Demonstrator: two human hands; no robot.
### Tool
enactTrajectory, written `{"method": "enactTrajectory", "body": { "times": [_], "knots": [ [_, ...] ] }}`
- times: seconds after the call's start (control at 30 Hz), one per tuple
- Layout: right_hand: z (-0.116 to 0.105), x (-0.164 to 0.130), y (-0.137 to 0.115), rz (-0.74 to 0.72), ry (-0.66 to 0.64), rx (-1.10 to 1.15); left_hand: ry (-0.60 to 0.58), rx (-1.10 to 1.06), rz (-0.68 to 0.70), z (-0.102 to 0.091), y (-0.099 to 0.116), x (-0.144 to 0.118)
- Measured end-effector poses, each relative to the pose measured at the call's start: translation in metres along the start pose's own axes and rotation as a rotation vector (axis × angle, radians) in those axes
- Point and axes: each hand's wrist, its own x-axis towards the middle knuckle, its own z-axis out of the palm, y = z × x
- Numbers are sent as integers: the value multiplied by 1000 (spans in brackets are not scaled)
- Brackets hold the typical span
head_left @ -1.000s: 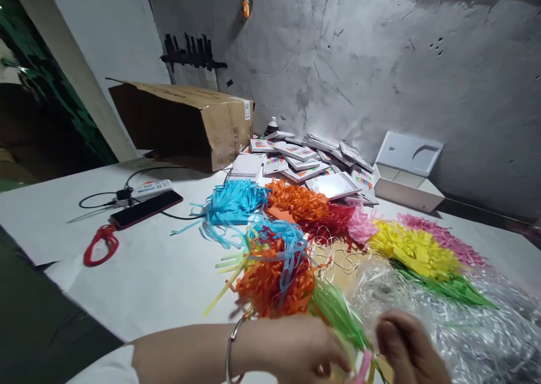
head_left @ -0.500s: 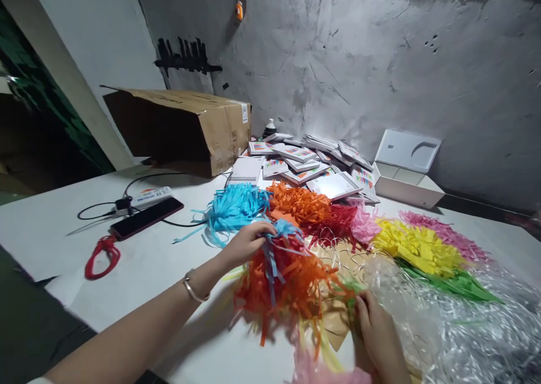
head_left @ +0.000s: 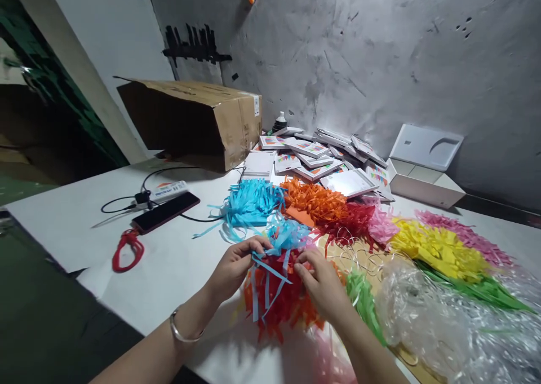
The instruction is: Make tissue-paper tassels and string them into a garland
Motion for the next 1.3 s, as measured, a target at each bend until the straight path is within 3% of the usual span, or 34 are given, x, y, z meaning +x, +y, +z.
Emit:
{"method": "enactTrajectory", "body": {
  "times": [0.13, 0.27, 0.37, 0.43, 0.5, 0.6, 0.67, 0.73, 0.83, 0.93, 1.03, 1.13, 1.23, 1.3],
  "knots": [
    [19, 4, 13, 8, -43, 12, 100, 69, -3, -15, -6, 4],
    [3, -19, 20, -19, 98, -63, 282, 242, -7, -50, -6, 13],
    [-9, -41, 24, -199, 230, -218, 355, 492, 43, -57, 5, 7],
    [-10, -52, 22, -437, 332, -444, 267, 714, 156, -42, 15, -5],
    [-7, -59, 16, -663, 365, -664, 29, 826, 243, -17, 25, -18],
    [0, -66, 6, -791, 235, -783, -324, 686, 124, 23, 29, -31],
    [2, -70, 6, -739, 165, -728, -371, 555, -2, 40, 26, -32],
    [1, -73, 14, -563, 117, -581, -307, 458, -52, 45, 20, -32],
    [-8, -73, 39, -175, 98, -376, -208, 357, -30, 42, 16, -35],
    [-18, -70, 59, 45, 173, -336, -188, 248, -53, 37, 19, -43],
    [-23, -70, 57, 88, 222, -343, -172, 195, -119, 35, 24, -50],
    [-22, -74, 30, 1, 272, -296, -159, 250, -117, 34, 26, -53],
    [-19, -76, 0, -172, 202, -161, -201, 234, -112, 36, 24, -54],
    [-16, -76, -14, -194, 132, -92, -216, 127, -148, 40, 23, -56]
  ]
}}
